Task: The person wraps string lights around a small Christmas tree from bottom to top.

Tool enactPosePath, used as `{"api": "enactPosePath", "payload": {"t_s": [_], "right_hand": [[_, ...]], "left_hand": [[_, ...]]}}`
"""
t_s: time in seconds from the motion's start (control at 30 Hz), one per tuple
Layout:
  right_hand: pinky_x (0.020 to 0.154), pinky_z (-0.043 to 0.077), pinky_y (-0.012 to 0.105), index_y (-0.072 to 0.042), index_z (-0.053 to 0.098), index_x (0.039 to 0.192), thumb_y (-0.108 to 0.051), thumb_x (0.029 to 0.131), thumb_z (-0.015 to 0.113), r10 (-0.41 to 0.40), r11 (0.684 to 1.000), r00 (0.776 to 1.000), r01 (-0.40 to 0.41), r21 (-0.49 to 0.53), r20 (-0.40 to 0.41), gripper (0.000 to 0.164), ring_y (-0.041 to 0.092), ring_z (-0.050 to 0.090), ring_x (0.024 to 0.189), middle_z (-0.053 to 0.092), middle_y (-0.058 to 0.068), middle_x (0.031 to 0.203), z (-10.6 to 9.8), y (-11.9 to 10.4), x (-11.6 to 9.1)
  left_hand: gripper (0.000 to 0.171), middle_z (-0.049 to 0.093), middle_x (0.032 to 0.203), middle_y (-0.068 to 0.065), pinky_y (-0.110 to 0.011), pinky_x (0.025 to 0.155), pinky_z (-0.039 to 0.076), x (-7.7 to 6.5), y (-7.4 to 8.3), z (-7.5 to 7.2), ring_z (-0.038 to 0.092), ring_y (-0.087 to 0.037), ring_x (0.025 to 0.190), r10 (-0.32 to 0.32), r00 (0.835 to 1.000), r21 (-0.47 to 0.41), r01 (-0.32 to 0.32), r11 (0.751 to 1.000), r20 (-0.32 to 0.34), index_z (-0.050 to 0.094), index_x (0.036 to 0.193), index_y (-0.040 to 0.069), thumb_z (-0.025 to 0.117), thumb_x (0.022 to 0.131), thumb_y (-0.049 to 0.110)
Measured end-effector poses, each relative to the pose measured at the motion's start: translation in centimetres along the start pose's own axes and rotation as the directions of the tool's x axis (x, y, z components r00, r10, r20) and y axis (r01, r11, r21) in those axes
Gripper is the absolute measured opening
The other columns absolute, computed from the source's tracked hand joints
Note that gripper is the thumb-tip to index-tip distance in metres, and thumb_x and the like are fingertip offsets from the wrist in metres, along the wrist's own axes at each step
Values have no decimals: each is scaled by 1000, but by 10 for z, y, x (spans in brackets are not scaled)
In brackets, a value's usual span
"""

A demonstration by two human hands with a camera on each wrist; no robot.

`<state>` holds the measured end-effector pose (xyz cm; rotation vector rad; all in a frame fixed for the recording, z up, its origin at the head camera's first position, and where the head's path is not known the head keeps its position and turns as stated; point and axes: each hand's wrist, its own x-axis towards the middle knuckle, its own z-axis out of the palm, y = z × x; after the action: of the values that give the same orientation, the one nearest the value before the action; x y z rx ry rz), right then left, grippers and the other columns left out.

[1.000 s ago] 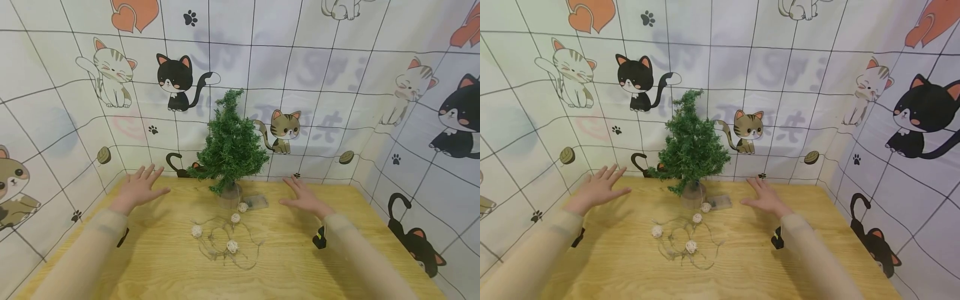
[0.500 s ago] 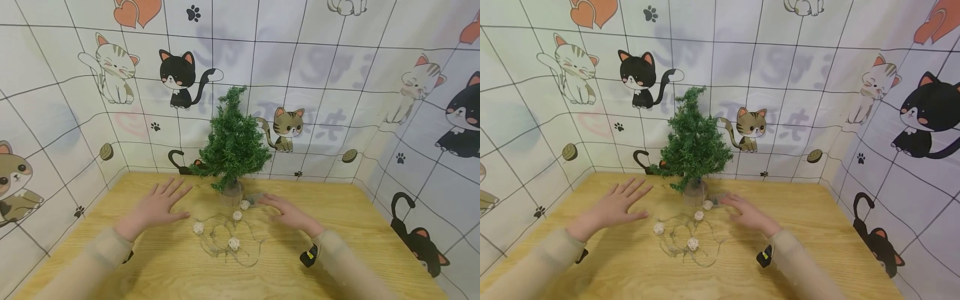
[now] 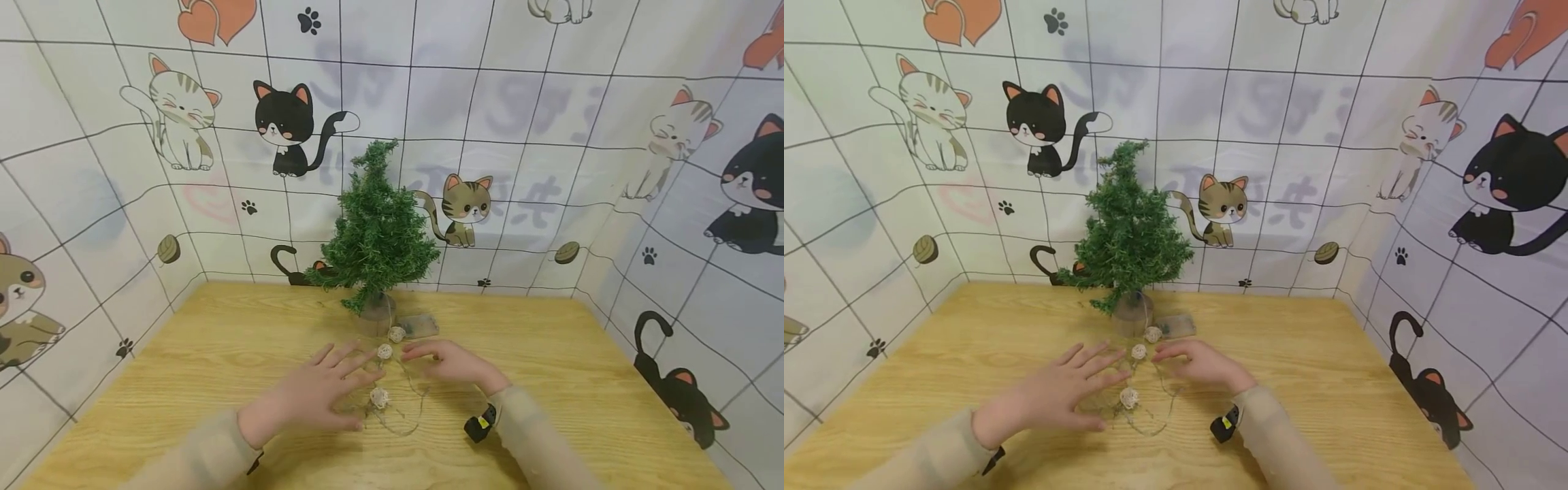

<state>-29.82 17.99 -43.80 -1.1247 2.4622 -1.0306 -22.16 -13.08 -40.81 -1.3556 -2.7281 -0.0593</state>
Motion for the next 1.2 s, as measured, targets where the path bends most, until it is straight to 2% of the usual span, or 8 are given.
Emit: {"api": "enactPosePath", "payload": {"t_s": [0.2, 0.27, 0.43, 0.67, 0.77, 0.93, 1.07, 1.2], "right_hand": [[99, 43, 39, -11, 66, 126, -3, 93, 60, 46, 998, 998, -47, 32, 41, 35, 27, 41, 134, 49, 4, 144, 4, 1, 9], [100, 43, 42, -11, 66, 125, -2, 93, 59, 44, 999, 998, -46, 27, 51, 34, 28, 40, 134, 48, 6, 144, 5, 1, 13], [104, 36, 53, -9, 69, 121, 0, 89, 60, 18, 1000, 998, -17, -14, 56, 34, 33, 37, 136, 45, 11, 147, 7, 0, 18], [108, 25, 61, -11, 72, 115, 0, 83, 65, -19, 989, 999, 25, -145, 40, 34, 40, 29, 138, 34, 16, 152, 16, 1, 20], [109, 20, 62, -14, 74, 111, 0, 82, 66, -12, 986, 999, 18, -165, 35, 33, 40, 27, 139, 32, 16, 153, 17, 0, 20], [109, 21, 61, -17, 76, 101, -2, 81, 69, 18, 987, 999, -13, -157, 33, 26, 39, 27, 140, 32, 14, 154, 17, -3, 18], [109, 22, 59, -19, 75, 89, -7, 80, 73, 12, 985, 1000, -8, -173, 23, 15, 40, 29, 138, 35, 13, 152, 18, -4, 17], [110, 23, 58, -21, 73, 80, -10, 80, 75, 11, 983, 1000, -8, -182, 14, 11, 39, 32, 137, 38, 14, 151, 19, -4, 17]], "left_hand": [[77, 12, 161, 4, -59, 111, 18, 8, 19, 3, 6, -25, 147, 50, 999, -34, -49, 998, 3, 28, 153, 34, 54, 88, 66], [74, 12, 161, 5, -59, 111, 19, 9, 23, 3, 5, -25, 147, 54, 998, -63, -52, 997, 32, 29, 153, 35, 55, 89, 63], [60, 20, 160, 3, -62, 107, 25, 14, 32, 6, 14, -29, 146, 94, 990, -123, -81, 989, 103, 43, 147, 32, 54, 93, 57], [48, 41, 150, 3, -61, 105, 31, 15, 40, 8, 29, -28, 141, 118, 987, -113, -105, 988, 111, 59, 135, 30, 61, 91, 51], [45, 47, 145, 6, -59, 104, 33, 16, 43, 9, 34, -27, 139, 120, 985, -94, -109, 990, 121, 63, 130, 30, 64, 89, 49], [28, 57, 130, 14, -56, 102, 38, 20, 48, 12, 42, -23, 134, 112, 989, -51, -108, 993, 98, 71, 107, 28, 74, 83, 43], [17, 62, 119, 17, -55, 100, 41, 22, 49, 13, 47, -21, 130, 100, 992, -31, -98, 995, 70, 70, 89, 27, 81, 78, 34], [14, 64, 110, 19, -54, 99, 42, 23, 49, 14, 50, -19, 127, 111, 992, -4, -111, 994, 53, 67, 76, 27, 81, 77, 26]]}}
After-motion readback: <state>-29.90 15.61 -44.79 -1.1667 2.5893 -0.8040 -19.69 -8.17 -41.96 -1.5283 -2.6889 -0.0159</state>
